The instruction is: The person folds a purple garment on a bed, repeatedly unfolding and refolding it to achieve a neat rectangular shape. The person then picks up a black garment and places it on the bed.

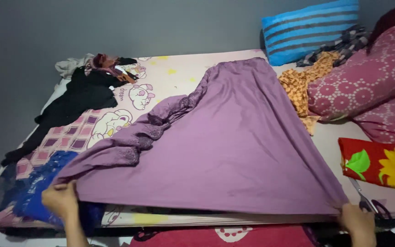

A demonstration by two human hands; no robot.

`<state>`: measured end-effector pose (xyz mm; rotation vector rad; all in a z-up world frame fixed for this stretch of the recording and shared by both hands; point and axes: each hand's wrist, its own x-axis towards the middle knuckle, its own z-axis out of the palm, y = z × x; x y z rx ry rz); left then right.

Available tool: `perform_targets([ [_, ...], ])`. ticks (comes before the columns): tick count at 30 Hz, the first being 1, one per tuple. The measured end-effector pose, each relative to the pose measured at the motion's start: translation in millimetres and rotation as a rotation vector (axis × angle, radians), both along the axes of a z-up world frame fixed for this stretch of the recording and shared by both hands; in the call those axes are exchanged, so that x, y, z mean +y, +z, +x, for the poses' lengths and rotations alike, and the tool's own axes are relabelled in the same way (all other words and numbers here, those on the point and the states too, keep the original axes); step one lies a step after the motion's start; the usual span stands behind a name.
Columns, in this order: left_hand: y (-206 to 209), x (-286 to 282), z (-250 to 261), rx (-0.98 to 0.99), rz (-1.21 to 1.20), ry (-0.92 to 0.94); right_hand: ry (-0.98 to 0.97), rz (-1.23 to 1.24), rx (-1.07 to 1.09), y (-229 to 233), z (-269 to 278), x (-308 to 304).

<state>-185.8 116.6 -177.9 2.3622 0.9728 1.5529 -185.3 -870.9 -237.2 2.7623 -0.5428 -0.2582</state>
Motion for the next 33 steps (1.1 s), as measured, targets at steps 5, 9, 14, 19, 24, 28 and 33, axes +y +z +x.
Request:
perform_targets([
  [5, 52, -54, -4, 0.515, 0.123, 0.128, 0.104, 0.205, 0.239, -13, 1, -1],
  [9, 48, -55, 31, 0.491, 0.348, -0.145, 0.049, 0.216, 0.405, -27, 2, -4],
  [14, 59, -69, 86, 0.81, 0.475, -0.562, -0.129, 0.364, 0.394, -4, 4, 16],
  [19, -11, 32, 143, 0.336, -0.057, -0.433, -0.08, 0.414, 0.353, -25, 13, 7],
  [24, 40, 69, 143, -0.293, -0.473, -0.179, -0.241, 0.241, 0.441, 28, 8, 66],
  [28, 125, -125, 113, 0.025, -0.22, -0.383, 0.022, 0.567, -0.057, 56, 24, 165],
  [33, 107, -359, 69, -0.072, 0.264, -0.884, -0.053, 1.889, -0.147, 115, 30, 340],
])
